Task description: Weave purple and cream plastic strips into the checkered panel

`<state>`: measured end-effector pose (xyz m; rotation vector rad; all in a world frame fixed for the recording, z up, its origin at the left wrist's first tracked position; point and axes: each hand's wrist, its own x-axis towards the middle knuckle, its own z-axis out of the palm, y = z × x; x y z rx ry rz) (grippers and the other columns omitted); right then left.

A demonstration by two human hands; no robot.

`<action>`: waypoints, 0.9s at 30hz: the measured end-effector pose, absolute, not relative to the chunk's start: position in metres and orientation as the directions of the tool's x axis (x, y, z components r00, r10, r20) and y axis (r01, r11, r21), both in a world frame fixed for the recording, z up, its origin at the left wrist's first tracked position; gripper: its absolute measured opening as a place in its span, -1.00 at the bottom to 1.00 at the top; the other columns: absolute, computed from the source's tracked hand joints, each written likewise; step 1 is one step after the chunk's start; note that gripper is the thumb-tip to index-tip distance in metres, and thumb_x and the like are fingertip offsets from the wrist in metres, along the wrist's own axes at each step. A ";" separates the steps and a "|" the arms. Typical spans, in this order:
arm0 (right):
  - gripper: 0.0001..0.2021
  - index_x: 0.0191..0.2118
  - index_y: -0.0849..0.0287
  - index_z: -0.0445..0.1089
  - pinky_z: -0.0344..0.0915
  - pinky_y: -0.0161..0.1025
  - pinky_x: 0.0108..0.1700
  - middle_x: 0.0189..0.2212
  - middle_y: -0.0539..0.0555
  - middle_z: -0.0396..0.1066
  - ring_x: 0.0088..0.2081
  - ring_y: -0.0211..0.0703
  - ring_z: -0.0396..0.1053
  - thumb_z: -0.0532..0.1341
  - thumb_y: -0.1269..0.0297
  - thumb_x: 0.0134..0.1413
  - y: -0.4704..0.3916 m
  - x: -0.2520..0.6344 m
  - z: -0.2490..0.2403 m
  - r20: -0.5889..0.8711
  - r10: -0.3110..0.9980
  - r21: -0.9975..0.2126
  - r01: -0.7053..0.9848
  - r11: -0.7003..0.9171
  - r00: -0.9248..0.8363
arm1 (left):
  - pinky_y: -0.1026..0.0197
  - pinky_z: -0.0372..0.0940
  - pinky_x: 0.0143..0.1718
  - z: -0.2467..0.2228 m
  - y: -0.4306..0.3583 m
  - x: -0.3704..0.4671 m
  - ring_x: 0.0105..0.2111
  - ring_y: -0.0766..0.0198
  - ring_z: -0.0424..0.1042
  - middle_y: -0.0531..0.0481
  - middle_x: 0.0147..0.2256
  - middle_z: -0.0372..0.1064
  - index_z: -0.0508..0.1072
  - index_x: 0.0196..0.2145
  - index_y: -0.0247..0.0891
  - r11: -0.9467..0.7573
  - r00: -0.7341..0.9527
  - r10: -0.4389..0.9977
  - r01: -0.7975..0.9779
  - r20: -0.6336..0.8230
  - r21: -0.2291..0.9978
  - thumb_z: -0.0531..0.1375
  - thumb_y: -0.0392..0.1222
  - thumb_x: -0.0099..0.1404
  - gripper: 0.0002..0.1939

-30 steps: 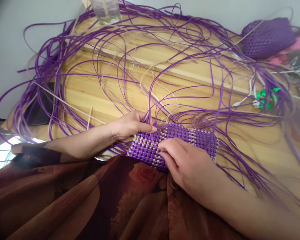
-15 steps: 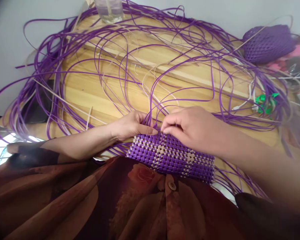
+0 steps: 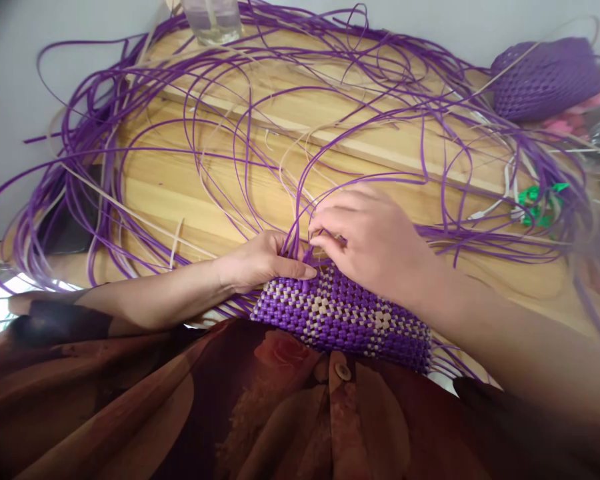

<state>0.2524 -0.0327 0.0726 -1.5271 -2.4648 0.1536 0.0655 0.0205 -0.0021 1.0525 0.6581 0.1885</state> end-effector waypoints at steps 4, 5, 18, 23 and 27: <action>-0.86 -0.21 0.13 0.51 0.22 -0.03 0.00 -0.18 0.10 0.53 -0.11 0.02 0.39 0.21 0.28 0.19 -0.057 0.264 0.070 0.186 0.841 -0.050 0.850 0.524 -0.508 | 0.25 0.23 -0.36 -0.004 0.021 0.066 -0.48 0.37 0.36 -0.02 -0.43 0.46 0.56 -0.34 -0.39 0.533 0.818 0.411 0.142 -0.402 0.834 0.42 -0.17 -0.04 -0.69; -0.86 -0.23 0.12 0.51 0.22 -0.01 -0.03 -0.21 0.10 0.53 -0.13 0.03 0.39 0.19 0.28 0.21 -0.063 0.267 0.069 0.132 0.865 -0.063 0.866 0.495 -0.485 | 0.25 0.24 -0.35 -0.004 0.021 0.066 -0.47 0.37 0.36 -0.02 -0.42 0.47 0.56 -0.32 -0.39 0.542 0.816 0.410 0.142 -0.408 0.829 0.43 -0.18 -0.04 -0.68; -0.91 -0.22 0.04 0.43 0.32 -0.15 0.06 -0.02 0.02 0.47 0.03 -0.08 0.42 0.19 0.34 0.19 -0.086 0.235 0.085 -0.071 0.929 -0.736 0.648 0.196 -0.362 | 0.30 0.16 -0.46 -0.012 0.023 0.065 -0.53 0.41 0.29 0.05 -0.53 0.37 0.47 -0.49 -0.38 0.521 0.831 0.432 0.086 -0.350 0.849 0.45 -0.15 -0.10 -0.69; -0.85 -0.34 0.14 0.47 0.36 -0.25 -0.32 -0.37 0.04 0.52 -0.37 -0.18 0.45 0.28 0.17 0.10 -0.069 0.239 0.060 -0.186 0.983 -0.796 0.586 -0.152 0.002 | 0.33 0.04 -0.54 -0.004 0.024 0.064 -0.59 0.48 0.18 0.11 -0.57 0.30 0.46 -0.47 -0.37 0.459 0.829 0.414 0.167 -0.377 0.872 0.43 -0.10 -0.04 -0.69; -0.83 -0.33 0.16 0.48 0.34 -0.30 -0.36 -0.41 0.03 0.53 -0.40 -0.23 0.45 0.30 0.16 0.06 -0.063 0.242 0.051 -0.294 0.955 -0.826 0.490 -0.280 0.050 | 0.34 -0.01 -0.55 0.000 0.024 0.063 -0.60 0.51 0.13 0.16 -0.59 0.24 0.42 -0.49 -0.35 0.388 0.818 0.446 0.187 -0.362 0.902 0.42 -0.09 -0.02 -0.68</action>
